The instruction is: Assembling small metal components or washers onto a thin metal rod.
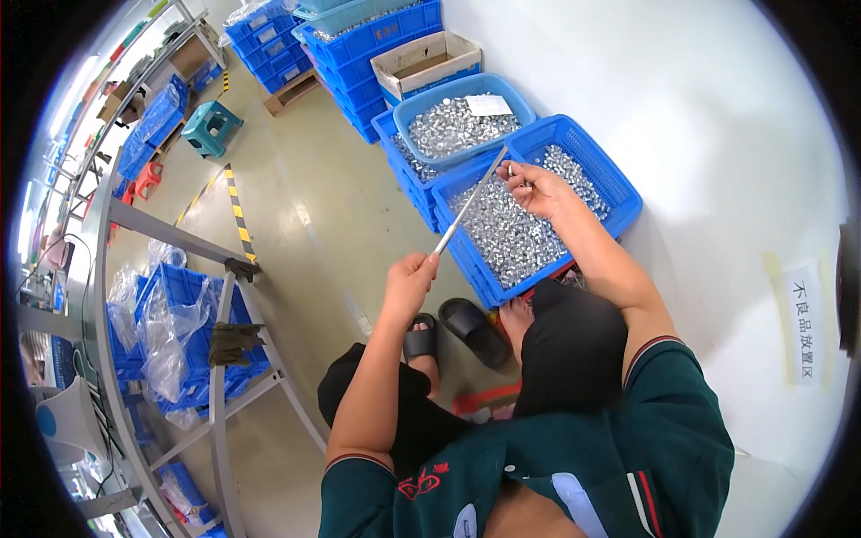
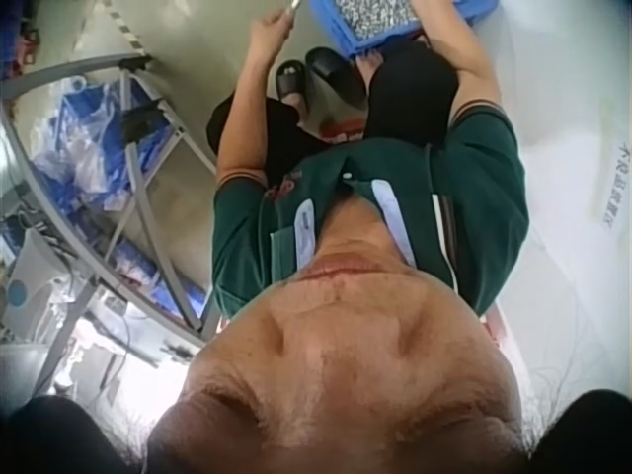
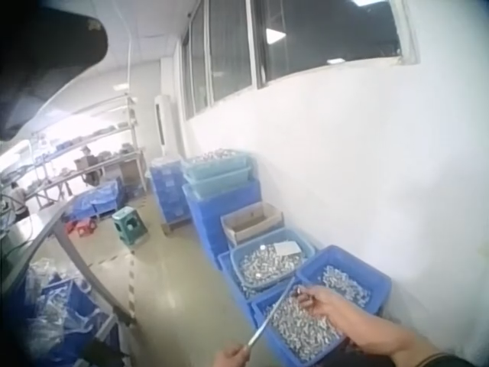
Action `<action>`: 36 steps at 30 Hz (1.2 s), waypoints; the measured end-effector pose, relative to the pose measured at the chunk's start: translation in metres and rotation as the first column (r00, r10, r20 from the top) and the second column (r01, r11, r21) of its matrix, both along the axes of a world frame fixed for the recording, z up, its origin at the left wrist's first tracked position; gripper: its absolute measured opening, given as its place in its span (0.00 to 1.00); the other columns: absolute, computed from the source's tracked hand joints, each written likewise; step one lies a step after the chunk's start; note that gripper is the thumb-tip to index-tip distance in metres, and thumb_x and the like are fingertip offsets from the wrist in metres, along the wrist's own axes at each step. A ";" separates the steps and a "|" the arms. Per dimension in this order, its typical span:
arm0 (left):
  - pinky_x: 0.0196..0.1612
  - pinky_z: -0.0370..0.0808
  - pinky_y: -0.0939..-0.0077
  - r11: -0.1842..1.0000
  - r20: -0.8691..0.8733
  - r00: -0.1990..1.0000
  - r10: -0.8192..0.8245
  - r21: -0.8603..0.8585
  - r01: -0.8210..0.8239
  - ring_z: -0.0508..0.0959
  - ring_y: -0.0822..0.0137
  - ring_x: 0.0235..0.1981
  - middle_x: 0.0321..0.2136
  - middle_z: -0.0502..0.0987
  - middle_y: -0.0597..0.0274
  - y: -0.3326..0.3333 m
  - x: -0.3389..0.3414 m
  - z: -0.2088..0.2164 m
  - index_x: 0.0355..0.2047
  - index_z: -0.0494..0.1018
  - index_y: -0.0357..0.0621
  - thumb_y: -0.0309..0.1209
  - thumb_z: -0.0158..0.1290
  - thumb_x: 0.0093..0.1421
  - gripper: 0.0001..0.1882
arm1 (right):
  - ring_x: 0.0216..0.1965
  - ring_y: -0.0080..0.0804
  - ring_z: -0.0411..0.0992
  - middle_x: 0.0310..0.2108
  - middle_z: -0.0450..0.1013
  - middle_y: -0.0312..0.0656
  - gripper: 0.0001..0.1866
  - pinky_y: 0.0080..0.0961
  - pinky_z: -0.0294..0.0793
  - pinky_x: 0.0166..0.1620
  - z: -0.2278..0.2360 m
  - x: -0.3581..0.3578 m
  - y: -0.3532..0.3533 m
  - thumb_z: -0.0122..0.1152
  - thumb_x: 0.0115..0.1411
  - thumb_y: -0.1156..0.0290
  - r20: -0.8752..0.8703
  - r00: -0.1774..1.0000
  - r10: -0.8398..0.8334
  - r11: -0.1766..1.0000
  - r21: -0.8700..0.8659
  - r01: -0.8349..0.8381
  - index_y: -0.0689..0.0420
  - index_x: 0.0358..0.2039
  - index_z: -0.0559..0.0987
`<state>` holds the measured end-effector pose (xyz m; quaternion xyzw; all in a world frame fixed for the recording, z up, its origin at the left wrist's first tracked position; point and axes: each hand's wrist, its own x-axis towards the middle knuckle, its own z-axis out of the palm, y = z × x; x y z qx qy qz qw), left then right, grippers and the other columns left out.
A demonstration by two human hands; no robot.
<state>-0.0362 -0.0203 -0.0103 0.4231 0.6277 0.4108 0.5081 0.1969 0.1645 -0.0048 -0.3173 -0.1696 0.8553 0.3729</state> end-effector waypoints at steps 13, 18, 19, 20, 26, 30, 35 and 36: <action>0.17 0.53 0.83 0.999 -0.055 0.998 -0.031 -0.039 0.029 0.57 0.80 0.14 0.12 0.60 0.73 -0.001 0.006 -0.003 0.16 0.65 0.42 0.39 0.48 0.57 0.18 | 0.16 0.13 0.59 0.36 0.70 0.44 0.09 0.08 0.59 0.14 0.010 0.000 0.002 0.51 0.58 0.72 -0.072 0.990 -0.124 0.988 0.086 0.130 0.63 0.37 0.70; 0.17 0.58 0.80 0.999 -0.080 0.996 -0.033 -0.024 0.031 0.61 0.78 0.14 0.11 0.63 0.70 0.001 0.005 -0.008 0.17 0.67 0.39 0.41 0.49 0.56 0.18 | 0.16 0.12 0.59 0.38 0.69 0.43 0.11 0.08 0.59 0.14 0.013 -0.002 0.001 0.51 0.58 0.72 -0.068 0.994 -0.091 0.987 0.130 0.099 0.62 0.40 0.69; 0.17 0.58 0.80 0.999 -0.078 0.996 -0.033 -0.014 0.032 0.61 0.78 0.14 0.11 0.63 0.70 0.001 0.005 -0.008 0.17 0.67 0.39 0.41 0.49 0.56 0.18 | 0.16 0.12 0.59 0.38 0.69 0.43 0.11 0.08 0.59 0.14 0.013 -0.002 0.001 0.51 0.58 0.72 -0.062 0.994 -0.086 0.985 0.145 0.094 0.62 0.40 0.69; 0.17 0.58 0.80 0.999 -0.079 0.996 -0.033 -0.013 0.032 0.61 0.78 0.14 0.11 0.63 0.70 0.000 0.006 -0.008 0.17 0.67 0.39 0.41 0.49 0.56 0.18 | 0.16 0.11 0.59 0.38 0.69 0.43 0.10 0.08 0.59 0.15 0.013 -0.003 0.001 0.50 0.58 0.72 -0.056 0.995 -0.081 0.983 0.161 0.089 0.62 0.40 0.69; 0.17 0.56 0.81 0.998 0.019 1.000 0.003 -0.067 -0.002 0.59 0.79 0.14 0.11 0.62 0.70 -0.001 0.011 -0.008 0.16 0.66 0.40 0.41 0.48 0.57 0.19 | 0.17 0.12 0.57 0.36 0.70 0.44 0.10 0.08 0.57 0.15 0.016 -0.010 -0.004 0.48 0.59 0.72 -0.028 0.998 0.062 0.981 0.184 -0.056 0.64 0.39 0.69; 0.14 0.51 0.83 0.997 0.037 0.999 0.015 -0.077 -0.012 0.55 0.81 0.11 0.10 0.59 0.74 0.000 0.014 -0.001 0.17 0.65 0.43 0.42 0.47 0.58 0.19 | 0.16 0.11 0.56 0.33 0.71 0.42 0.10 0.07 0.55 0.15 0.022 -0.018 -0.011 0.51 0.58 0.71 0.116 0.982 0.150 0.956 0.238 -0.174 0.63 0.38 0.71; 0.10 0.47 0.85 0.996 0.058 0.998 0.040 -0.084 -0.035 0.52 0.83 0.09 0.10 0.56 0.76 0.001 0.012 -0.003 0.18 0.63 0.46 0.43 0.45 0.59 0.18 | 0.15 0.11 0.56 0.24 0.69 0.36 0.10 0.07 0.51 0.12 0.030 -0.027 -0.025 0.51 0.57 0.72 0.478 0.797 0.369 0.810 0.255 -0.528 0.63 0.38 0.75; 0.10 0.47 0.86 0.994 0.103 0.994 0.048 -0.103 -0.038 0.52 0.83 0.09 0.10 0.56 0.76 0.003 0.012 0.001 0.18 0.63 0.46 0.43 0.45 0.59 0.18 | 0.15 0.11 0.56 0.23 0.68 0.35 0.11 0.07 0.50 0.12 0.032 -0.024 -0.025 0.51 0.57 0.72 0.502 0.746 0.437 0.754 0.248 -0.608 0.62 0.38 0.75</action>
